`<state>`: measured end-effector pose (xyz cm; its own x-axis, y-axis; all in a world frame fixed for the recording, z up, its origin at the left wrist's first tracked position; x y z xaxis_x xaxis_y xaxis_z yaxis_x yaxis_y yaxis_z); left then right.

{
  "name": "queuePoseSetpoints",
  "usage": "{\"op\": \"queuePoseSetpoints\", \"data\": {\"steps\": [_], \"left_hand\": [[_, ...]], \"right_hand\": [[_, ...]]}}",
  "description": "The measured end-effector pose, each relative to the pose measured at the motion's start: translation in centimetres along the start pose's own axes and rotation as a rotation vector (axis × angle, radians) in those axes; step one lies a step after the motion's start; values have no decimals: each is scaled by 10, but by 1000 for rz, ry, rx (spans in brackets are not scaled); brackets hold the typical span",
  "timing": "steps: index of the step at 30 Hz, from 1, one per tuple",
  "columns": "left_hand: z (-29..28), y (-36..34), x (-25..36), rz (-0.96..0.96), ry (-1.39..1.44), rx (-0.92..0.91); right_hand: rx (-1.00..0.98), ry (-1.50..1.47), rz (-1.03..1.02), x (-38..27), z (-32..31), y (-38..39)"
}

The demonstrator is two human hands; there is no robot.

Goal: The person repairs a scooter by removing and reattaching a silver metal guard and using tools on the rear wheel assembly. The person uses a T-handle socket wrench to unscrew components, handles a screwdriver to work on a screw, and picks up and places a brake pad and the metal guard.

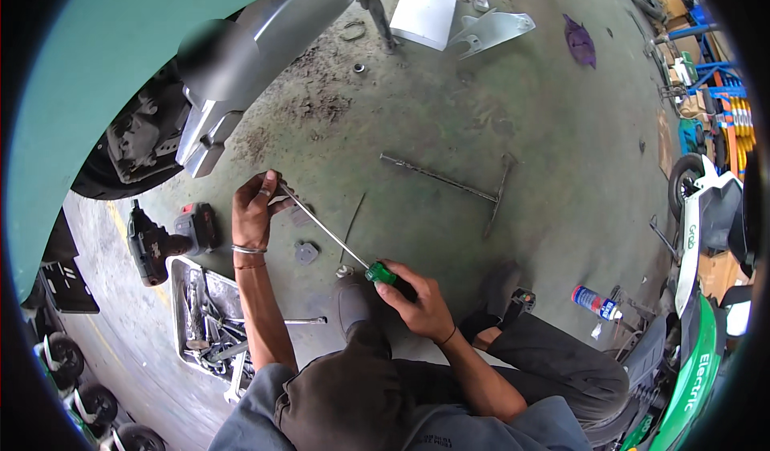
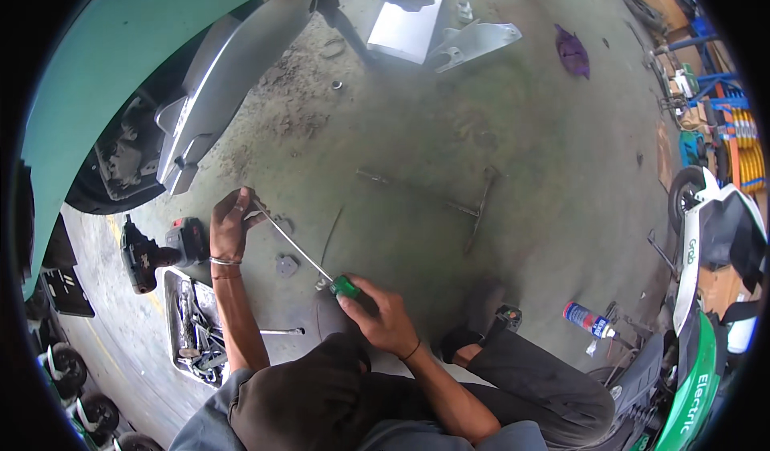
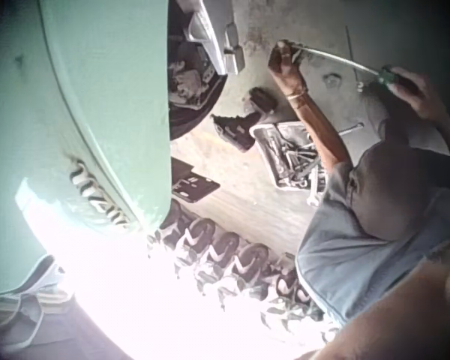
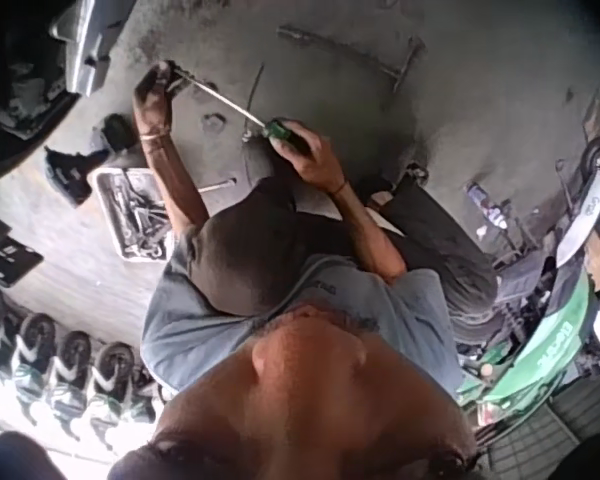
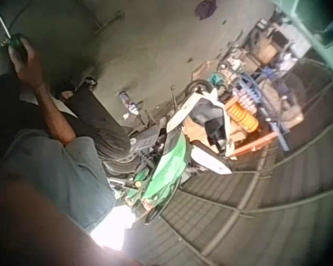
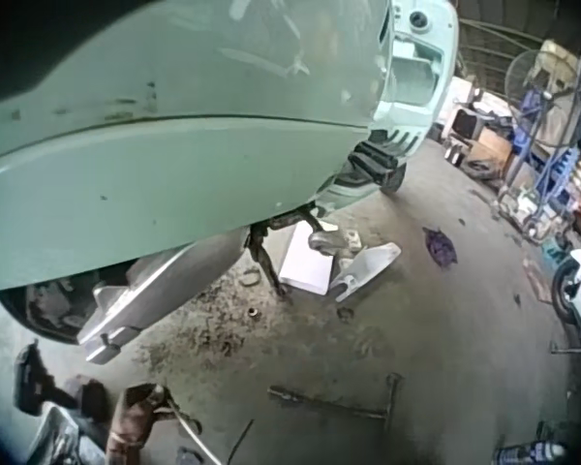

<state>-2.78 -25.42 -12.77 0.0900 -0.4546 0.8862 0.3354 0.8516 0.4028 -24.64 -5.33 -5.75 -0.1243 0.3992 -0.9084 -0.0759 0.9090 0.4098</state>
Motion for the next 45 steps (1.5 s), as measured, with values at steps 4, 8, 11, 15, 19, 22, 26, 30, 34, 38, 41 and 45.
{"op": "queuePoseSetpoints", "data": {"steps": [4, 8, 11, 15, 19, 22, 26, 30, 34, 38, 41, 45], "left_hand": [[6, 0, 9, 4, 17, -40], [4, -2, 12, 41, 84, -80], [3, -7, 0, 39, 284, -71], [15, -15, -7, 113, 853, -191], [16, -14, 12, 145, 970, -190], [11, -10, 42, 240, 857, -227], [11, -2, 72, 363, 558, -181], [15, 1, 74, 398, 648, -194], [18, 0, 73, 409, 804, -259], [18, 1, 69, 374, 848, -224], [17, 3, 73, 374, 741, -230], [10, 3, 72, 373, 644, -172]], "right_hand": [[-174, -521, 249, 21, -7, -2], [-219, -818, 352, 19, 18, -5], [35, -36, -186, -2, 11, -13], [-1, -307, 1, 6, 33, -12], [26, -474, 84, 7, 42, -18], [40, -375, -45, -10, 41, -24], [-17, -310, -105, -23, 39, -30], [28, -276, -194, -34, 37, -40], [10, -254, -207, -31, 36, -49], [29, -226, -253, -31, 31, -51], [16, -217, -272, -32, 31, -52], [-14, -243, -215, -30, 36, -51]]}}
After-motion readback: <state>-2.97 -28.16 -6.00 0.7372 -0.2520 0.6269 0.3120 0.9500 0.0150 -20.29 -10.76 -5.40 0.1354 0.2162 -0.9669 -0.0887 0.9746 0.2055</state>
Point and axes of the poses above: each hand's wrist, its own y-axis away from the middle knuckle, its own z-axis out of the palm, x = y × z, the point moved 8 cm from there along -y, towards the middle knuckle, and after that the axes turned 11 degrees about -x, right-handed, at the moved point
